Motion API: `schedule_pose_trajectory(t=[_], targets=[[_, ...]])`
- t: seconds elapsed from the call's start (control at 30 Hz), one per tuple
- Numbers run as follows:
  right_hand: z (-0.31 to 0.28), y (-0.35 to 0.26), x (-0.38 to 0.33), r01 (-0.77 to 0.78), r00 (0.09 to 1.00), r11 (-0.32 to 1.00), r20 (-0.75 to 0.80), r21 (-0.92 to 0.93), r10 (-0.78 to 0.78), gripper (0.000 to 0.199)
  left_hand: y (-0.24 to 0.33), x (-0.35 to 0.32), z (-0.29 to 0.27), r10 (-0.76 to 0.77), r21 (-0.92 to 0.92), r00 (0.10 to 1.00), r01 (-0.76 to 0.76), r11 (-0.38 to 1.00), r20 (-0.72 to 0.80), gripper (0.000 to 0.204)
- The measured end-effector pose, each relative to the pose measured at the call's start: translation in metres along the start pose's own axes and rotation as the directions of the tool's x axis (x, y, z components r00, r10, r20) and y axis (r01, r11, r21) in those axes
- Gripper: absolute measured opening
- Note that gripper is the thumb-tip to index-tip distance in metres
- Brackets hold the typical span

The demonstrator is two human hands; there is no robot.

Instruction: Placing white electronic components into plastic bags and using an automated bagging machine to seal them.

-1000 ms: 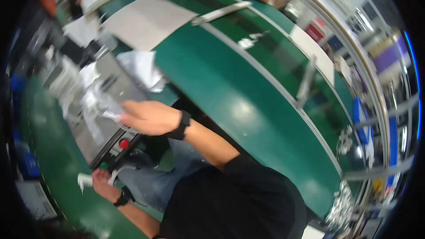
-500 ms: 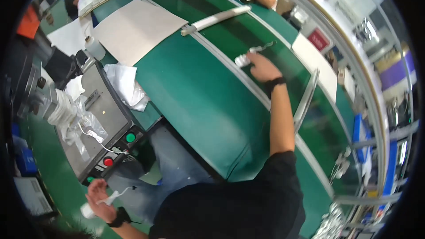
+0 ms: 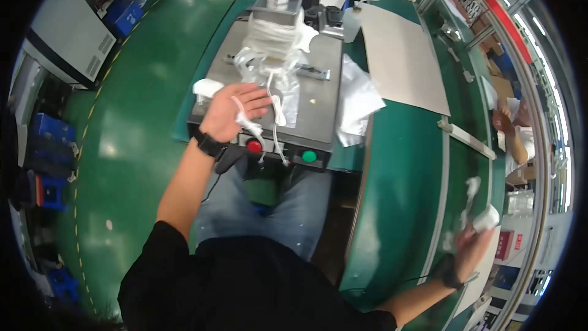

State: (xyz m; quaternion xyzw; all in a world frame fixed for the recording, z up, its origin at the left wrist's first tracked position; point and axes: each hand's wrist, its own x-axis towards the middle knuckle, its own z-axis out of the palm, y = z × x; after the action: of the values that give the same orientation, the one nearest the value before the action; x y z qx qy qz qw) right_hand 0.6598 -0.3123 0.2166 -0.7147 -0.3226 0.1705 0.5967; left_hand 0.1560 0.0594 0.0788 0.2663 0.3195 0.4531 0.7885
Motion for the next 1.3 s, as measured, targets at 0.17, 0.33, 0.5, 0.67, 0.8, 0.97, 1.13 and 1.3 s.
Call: schedule_pose_trajectory(t=[0.17, 0.33, 0.5, 0.67, 0.8, 0.97, 1.13, 1.3], targets=[[0.135, -0.039, -0.04, 0.098, 0.819, 0.972, 0.538, 0.213, -0.2, 0.049, 0.012, 0.029, -0.002, -0.121, -0.01, 0.99, 0.122, 0.993, 0.069, 0.043], [0.339, -0.041, -0.021, -0.071, 0.474, 0.997, 0.878, -0.041, 0.07, 0.029, 0.016, 0.019, -0.022, -0.147, -0.104, 0.966, 0.172, 0.98, 0.214, 0.035], [0.492, -0.003, -0.008, -0.178, 0.644, 0.976, 0.765, 0.126, 0.018, 0.022, 0.015, -0.082, -0.036, 0.047, -0.31, 0.966, 0.035, 0.95, 0.255, 0.026], [0.564, -0.009, -0.009, 0.731, 0.61, 0.584, 0.721, -0.352, -0.329, 0.028, -0.024, -0.137, -0.092, 0.244, -0.47, 0.885, -0.033, 0.882, 0.396, 0.028], [0.582, -0.005, -0.02, 0.797, 0.599, 0.343, 0.723, -0.497, -0.345, 0.039, -0.046, -0.169, -0.139, 0.16, -0.65, 0.914, 0.134, 0.748, 0.373, 0.038], [0.568, -0.034, -0.021, 0.712, 0.681, 0.435, 0.693, -0.552, -0.235, 0.046, -0.038, -0.156, -0.139, 0.301, -0.049, 0.95, -0.298, 0.953, 0.083, 0.045], [0.529, -0.034, 0.008, 0.753, 0.462, 0.609, 0.859, -0.249, -0.22, 0.048, -0.029, -0.119, -0.144, 0.465, 0.337, 0.884, -0.451, 0.826, 0.043, 0.048], [0.425, 0.018, -0.064, 0.244, 0.889, 0.949, 0.438, -0.198, -0.138, 0.031, -0.027, -0.101, -0.157, 0.401, 0.32, 0.916, -0.383, 0.866, 0.01, 0.049]])
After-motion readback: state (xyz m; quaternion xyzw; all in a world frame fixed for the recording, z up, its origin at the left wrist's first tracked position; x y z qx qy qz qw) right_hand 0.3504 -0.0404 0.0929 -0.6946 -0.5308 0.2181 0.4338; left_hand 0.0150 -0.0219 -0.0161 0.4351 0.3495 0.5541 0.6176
